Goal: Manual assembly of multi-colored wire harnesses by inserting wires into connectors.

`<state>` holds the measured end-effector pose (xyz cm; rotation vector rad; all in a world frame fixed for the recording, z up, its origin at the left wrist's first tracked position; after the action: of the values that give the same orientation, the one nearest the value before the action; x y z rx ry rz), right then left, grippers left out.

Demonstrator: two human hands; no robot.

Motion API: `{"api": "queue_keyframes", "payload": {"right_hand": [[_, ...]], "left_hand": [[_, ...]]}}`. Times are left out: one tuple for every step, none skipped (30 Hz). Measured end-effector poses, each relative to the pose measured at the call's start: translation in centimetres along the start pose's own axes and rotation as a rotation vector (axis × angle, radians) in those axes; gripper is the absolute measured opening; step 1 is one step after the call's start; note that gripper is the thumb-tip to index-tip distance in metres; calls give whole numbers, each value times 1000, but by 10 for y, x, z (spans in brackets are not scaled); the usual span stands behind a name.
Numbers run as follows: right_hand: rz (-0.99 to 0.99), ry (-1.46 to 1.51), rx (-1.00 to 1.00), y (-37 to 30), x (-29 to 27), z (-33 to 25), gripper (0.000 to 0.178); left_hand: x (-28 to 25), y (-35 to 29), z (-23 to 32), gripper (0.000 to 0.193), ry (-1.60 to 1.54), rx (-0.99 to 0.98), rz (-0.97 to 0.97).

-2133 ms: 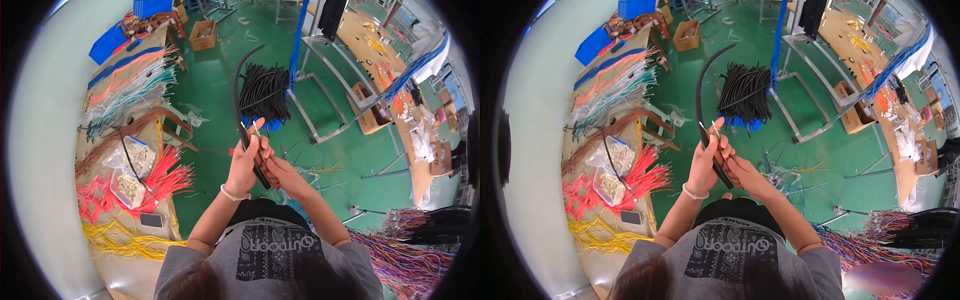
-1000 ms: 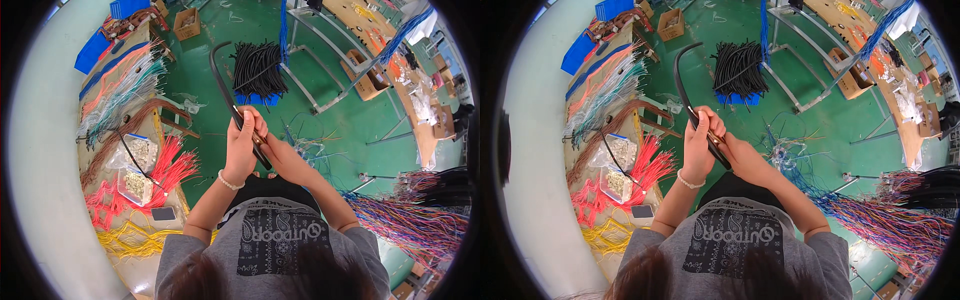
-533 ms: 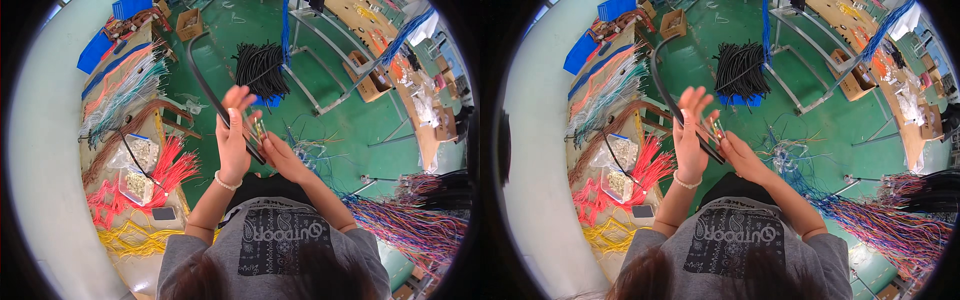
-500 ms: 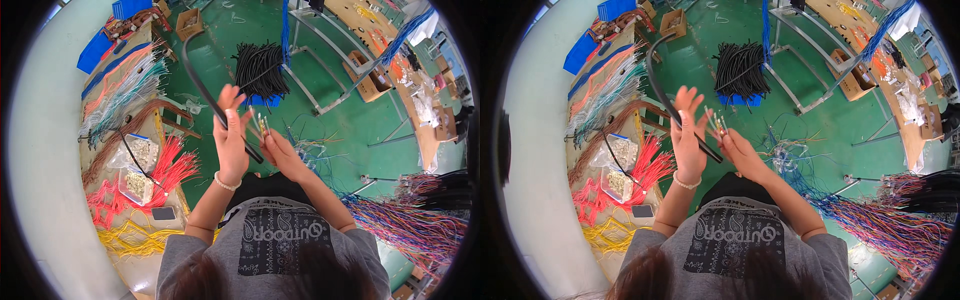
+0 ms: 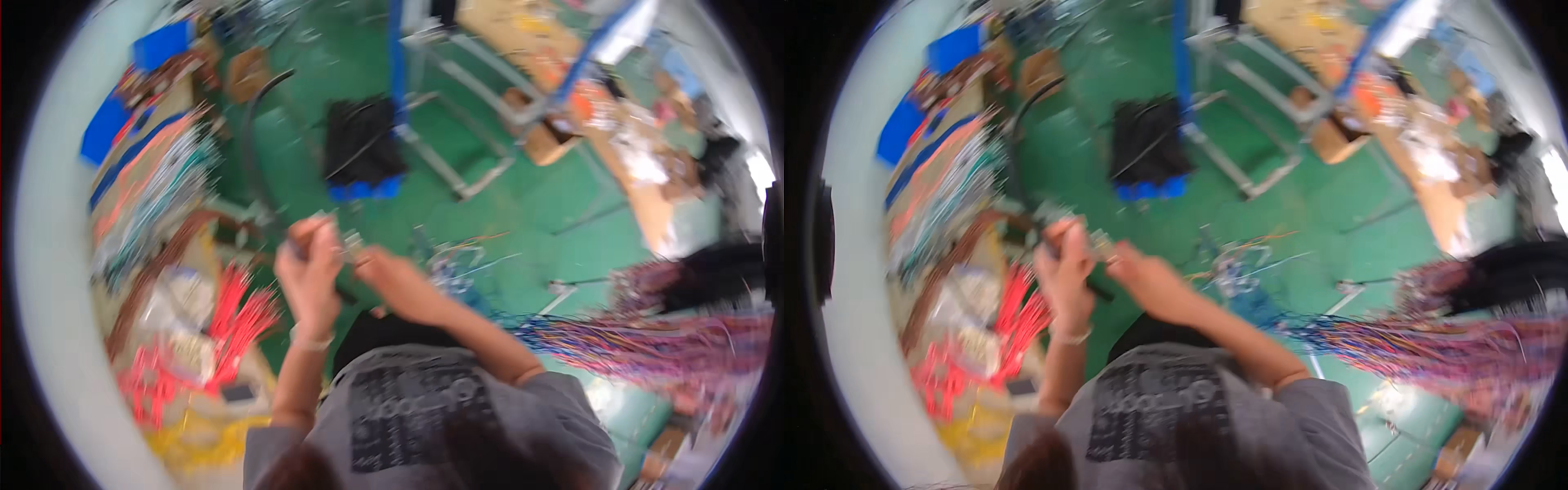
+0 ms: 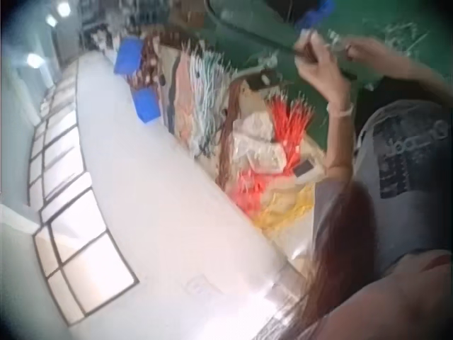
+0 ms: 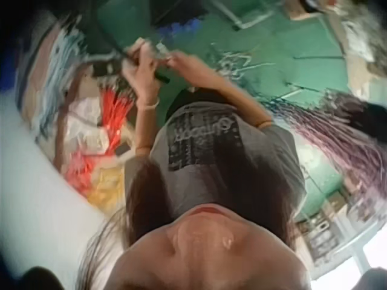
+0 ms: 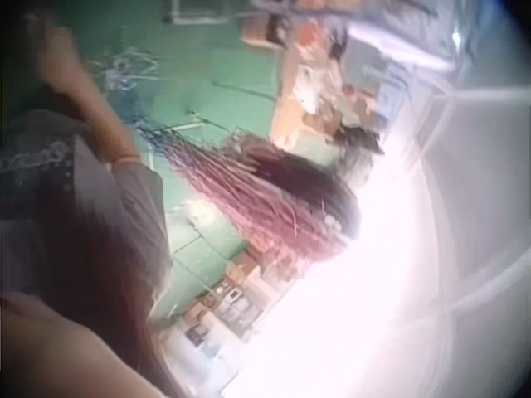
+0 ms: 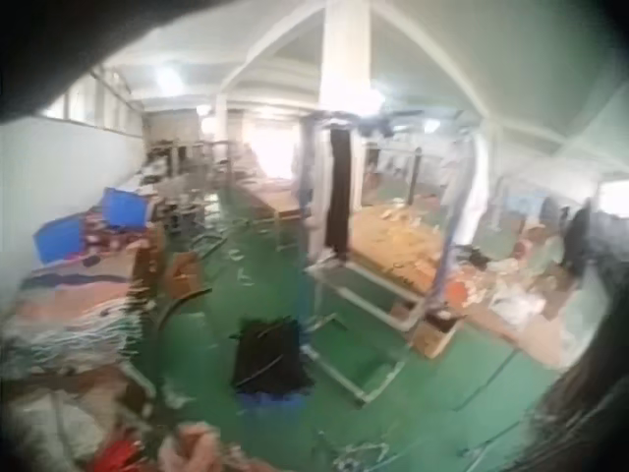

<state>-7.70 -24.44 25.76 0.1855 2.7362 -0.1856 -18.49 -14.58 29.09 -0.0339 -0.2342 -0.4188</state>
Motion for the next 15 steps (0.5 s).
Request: {"api": "queue_keyframes", "payload": {"right_hand": [[-17, -262, -107, 2, 2, 0, 23], [-13, -169, -19, 4, 3, 3, 26], [94, -72, -195, 0, -1, 0, 26], [75, 70, -81, -1, -4, 3, 26], [75, 110, -90, -2, -6, 2, 26], [139, 156, -172, -5, -10, 0, 20], [105, 170, -126, -7, -13, 0, 22], [76, 212, -121, -10, -15, 0, 23], [68, 193, -90, -10, -18, 0, 23], [71, 208, -153, -11, -20, -1, 25], [48, 226, -204, -12, -21, -1, 27], [79, 226, -221, -11, -21, 0, 27], [87, 282, -222, -11, -21, 1, 28], [92, 339, -223, -10, -21, 4, 29], [95, 342, -225, -9, -19, 5, 29]], "left_hand": [[2, -3, 3, 17, 86, 84, 40], [4, -3, 4, 18, 45, 41, 25], [10, -4, 6, 16, -63, 51, -57], [14, -1, 6, 12, -46, -5, -64], [17, -1, 7, 9, -39, 37, -24], [18, 2, 7, 4, -30, -22, -37], [22, 2, 6, 3, -65, 24, -90], [22, 4, 5, 4, -102, 33, -95], [23, 4, 2, 4, -86, 38, -99], [25, 4, -1, 5, -77, 34, -173], [28, 3, -3, 6, -86, 38, -275], [29, 1, -6, 6, -61, 31, -252], [31, 0, -8, 7, -108, 24, -241], [34, -2, -10, 9, -181, 23, -247], [36, -2, -10, 8, -145, 52, -254]]}}
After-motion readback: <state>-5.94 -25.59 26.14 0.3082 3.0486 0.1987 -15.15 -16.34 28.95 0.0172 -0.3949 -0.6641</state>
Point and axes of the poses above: each hand's wrist, its own y-axis towards the middle knuckle, its own x-axis out of the palm, z = x × y, the point moved 2 cm from there along y, towards the middle knuckle, and after that the axes turned 2 degrees about y, right-handed, at the moved point
